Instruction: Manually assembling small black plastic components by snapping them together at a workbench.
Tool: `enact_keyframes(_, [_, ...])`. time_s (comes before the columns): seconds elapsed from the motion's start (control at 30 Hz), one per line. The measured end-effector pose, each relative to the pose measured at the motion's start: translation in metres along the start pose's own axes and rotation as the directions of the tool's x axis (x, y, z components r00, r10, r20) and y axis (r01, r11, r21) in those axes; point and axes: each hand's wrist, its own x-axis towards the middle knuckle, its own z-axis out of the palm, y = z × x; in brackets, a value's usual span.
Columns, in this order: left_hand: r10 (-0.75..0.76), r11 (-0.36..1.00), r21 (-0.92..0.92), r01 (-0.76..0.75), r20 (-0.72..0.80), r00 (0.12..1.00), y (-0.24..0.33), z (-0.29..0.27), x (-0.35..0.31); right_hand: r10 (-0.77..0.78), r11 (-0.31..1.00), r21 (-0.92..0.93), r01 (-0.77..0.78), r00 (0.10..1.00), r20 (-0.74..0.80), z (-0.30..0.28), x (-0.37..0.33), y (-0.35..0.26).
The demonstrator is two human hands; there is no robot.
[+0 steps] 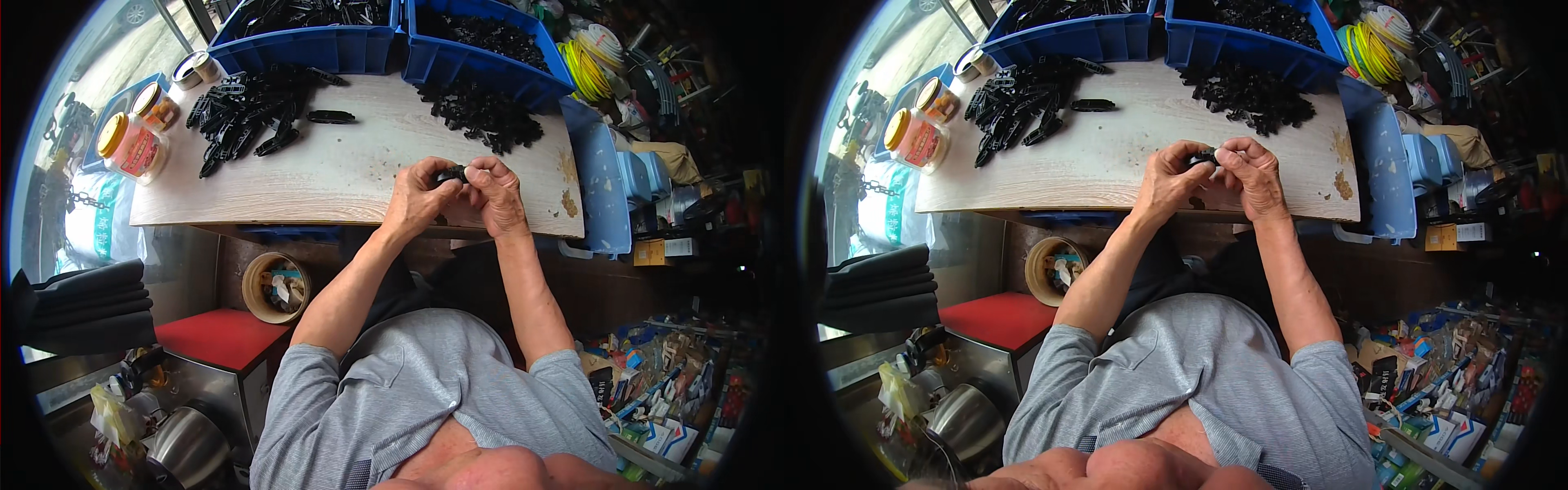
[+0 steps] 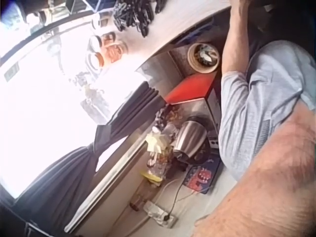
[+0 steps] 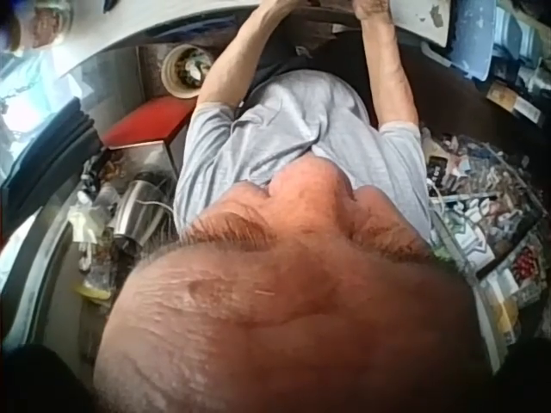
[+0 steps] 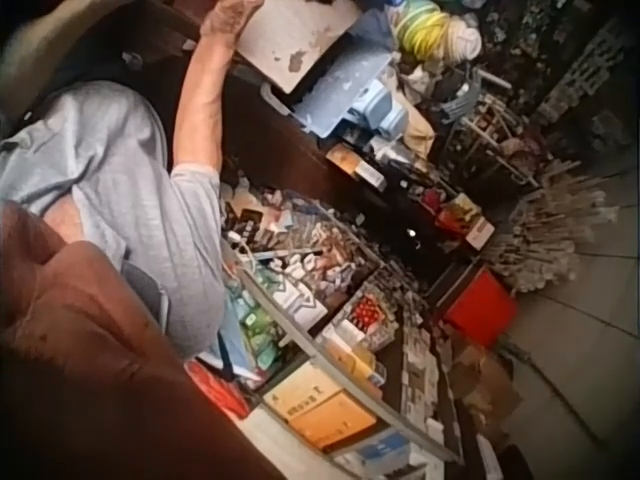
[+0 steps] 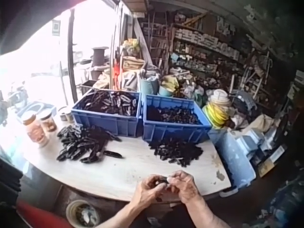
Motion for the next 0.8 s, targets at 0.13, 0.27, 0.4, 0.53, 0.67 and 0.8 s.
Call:
enact_keyframes(0.13, [-0.016, 1.000, -0.006, 0.016, 0.000, 1.000, 0.003, 0.002, 0.001, 0.029, 0.999, -0.037, -0.028, 1.000, 0.008, -0.004, 0.002, 0.001])
enact_keyframes(0.27, [-0.085, 0.996, -0.016, 0.085, -0.019, 0.996, 0.015, 0.003, -0.001, 0.084, 0.996, 0.006, -0.085, 0.996, 0.042, -0.003, 0.004, -0.001])
enact_keyframes(0.4, [-0.132, 0.990, -0.052, 0.128, -0.101, 0.986, 0.017, 0.005, 0.004, 0.100, 0.995, 0.018, -0.101, 0.994, 0.043, 0.000, 0.005, 0.000])
enact_keyframes(0.53, [-0.152, 0.985, -0.106, 0.139, -0.120, 0.981, 0.014, 0.004, 0.006, 0.083, 0.991, -0.110, -0.082, 0.997, 0.001, -0.001, 0.006, -0.003])
enact_keyframes(0.67, [-0.159, 0.973, -0.194, 0.123, -0.180, 0.971, 0.019, 0.005, 0.001, 0.150, 0.966, -0.205, -0.156, 0.988, -0.042, 0.010, 0.004, -0.012])
enact_keyframes(0.8, [-0.166, 0.964, -0.235, 0.126, -0.161, 0.973, 0.021, 0.002, -0.003, 0.186, 0.953, -0.255, -0.163, 0.980, 0.070, 0.011, 0.001, -0.013])
